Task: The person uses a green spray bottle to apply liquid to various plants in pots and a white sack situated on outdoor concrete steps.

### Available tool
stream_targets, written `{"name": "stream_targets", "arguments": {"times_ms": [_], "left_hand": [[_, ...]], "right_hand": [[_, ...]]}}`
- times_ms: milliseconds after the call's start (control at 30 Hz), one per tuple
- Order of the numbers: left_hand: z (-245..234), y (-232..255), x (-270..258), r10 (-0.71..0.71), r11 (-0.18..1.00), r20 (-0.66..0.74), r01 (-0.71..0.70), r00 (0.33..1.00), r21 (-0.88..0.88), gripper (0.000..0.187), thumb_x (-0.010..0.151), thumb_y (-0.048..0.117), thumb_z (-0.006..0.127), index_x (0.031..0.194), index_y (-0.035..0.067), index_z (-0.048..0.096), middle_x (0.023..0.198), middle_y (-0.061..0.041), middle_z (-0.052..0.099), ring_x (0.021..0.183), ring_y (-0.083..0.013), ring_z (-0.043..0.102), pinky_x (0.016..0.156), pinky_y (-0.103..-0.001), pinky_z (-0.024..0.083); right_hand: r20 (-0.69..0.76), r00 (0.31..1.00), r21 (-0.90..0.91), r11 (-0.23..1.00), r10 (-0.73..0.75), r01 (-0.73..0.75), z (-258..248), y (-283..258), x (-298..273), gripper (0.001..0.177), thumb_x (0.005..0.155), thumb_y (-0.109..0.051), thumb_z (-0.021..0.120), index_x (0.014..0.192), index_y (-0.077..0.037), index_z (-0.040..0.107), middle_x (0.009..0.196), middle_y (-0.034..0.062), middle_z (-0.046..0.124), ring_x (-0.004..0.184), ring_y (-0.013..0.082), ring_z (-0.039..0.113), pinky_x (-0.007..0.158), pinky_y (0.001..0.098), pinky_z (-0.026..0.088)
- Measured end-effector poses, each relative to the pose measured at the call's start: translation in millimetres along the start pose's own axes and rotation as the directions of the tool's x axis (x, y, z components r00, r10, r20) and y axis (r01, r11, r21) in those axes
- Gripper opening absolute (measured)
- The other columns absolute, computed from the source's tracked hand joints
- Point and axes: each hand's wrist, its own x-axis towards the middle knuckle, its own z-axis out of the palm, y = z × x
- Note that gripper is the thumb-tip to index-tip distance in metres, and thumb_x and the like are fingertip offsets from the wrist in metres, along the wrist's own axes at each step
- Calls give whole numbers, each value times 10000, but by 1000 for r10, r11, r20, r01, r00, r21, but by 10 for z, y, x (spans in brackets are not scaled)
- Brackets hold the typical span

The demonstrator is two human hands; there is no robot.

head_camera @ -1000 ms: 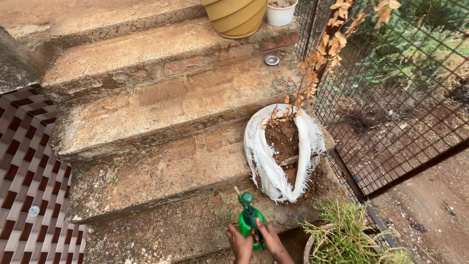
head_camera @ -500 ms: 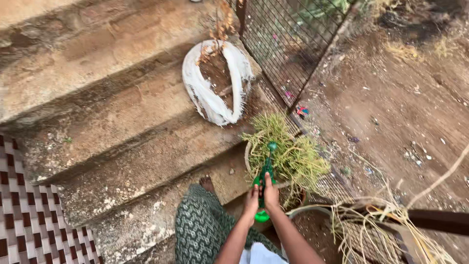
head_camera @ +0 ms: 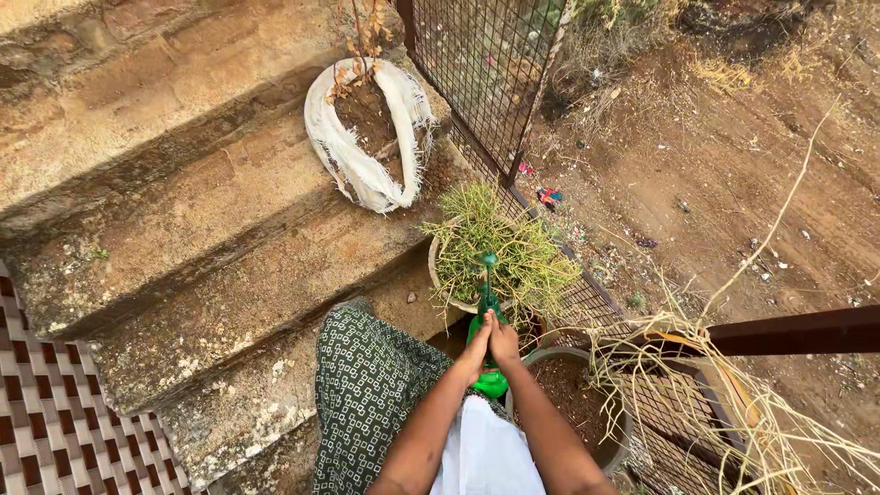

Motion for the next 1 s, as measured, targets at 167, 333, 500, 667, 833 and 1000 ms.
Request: {"name": "stream_targets", "arguments": {"times_ms": [167, 333, 500, 667, 833, 1000], "left_hand": [[58, 124, -37, -10, 987, -31, 15, 999, 158, 1111, 681, 969, 436, 1566, 310, 312, 1603, -98, 398, 1438, -352, 429, 1027, -621, 443], [104, 153, -67, 37, 969, -40, -26, 999, 245, 1099, 686, 987, 405, 1523, 274, 402, 1532, -98, 466, 1322, -332, 505, 914, -587, 498], [139, 114, -92, 25, 950, -91, 5, 996, 314, 1024, 735, 962, 392, 1476, 255, 429, 1423, -109, 578, 1161, -337, 630, 765, -511, 552], [179, 130, -108, 2, 945, -96, 29, 995, 327, 1030, 750, 951, 387, 1493, 238, 407, 1409, -85, 570, 1140, -317, 626, 744, -494, 552], [171, 110, -123, 19, 935, -83, 12, 996, 356, 1060, 771, 949, 395, 1537, 219, 344, 1438, -111, 548, 1185, -318, 618, 762, -486, 567], [148, 69, -140, 19, 928, -82, 13, 996, 373, 1073, 786, 948, 391, 1555, 205, 305, 1470, -117, 535, 1218, -316, 614, 778, -477, 579]], "right_hand": [[-79, 997, -39, 999, 3, -6, -40, -71, 57, 679, 978, -618, 443, 1062, -37, 784, 1038, 272, 735, 993, 430, 688, 890, 503, 517], [-18, 991, 78, 988, 132, -130, -95, -77, 14, 663, 936, -645, 488, 984, -62, 800, 1032, 206, 760, 978, 348, 729, 889, 455, 538], [61, 988, 253, 956, 140, -150, -162, -100, -132, 674, 941, -656, 512, 968, -41, 785, 995, 172, 773, 914, 303, 723, 852, 437, 547], [46, 987, 198, 967, 154, -160, -229, -169, -174, 705, 942, -698, 483, 976, -60, 782, 1035, 165, 754, 923, 276, 707, 849, 434, 532], [75, 980, 231, 953, 183, -196, -230, -138, -227, 713, 948, -704, 475, 977, -48, 753, 1024, 167, 750, 912, 294, 711, 834, 436, 539], [71, 987, 235, 959, 143, -156, -210, -80, -246, 729, 952, -703, 468, 936, -33, 753, 940, 164, 762, 856, 287, 721, 811, 421, 548]]}}
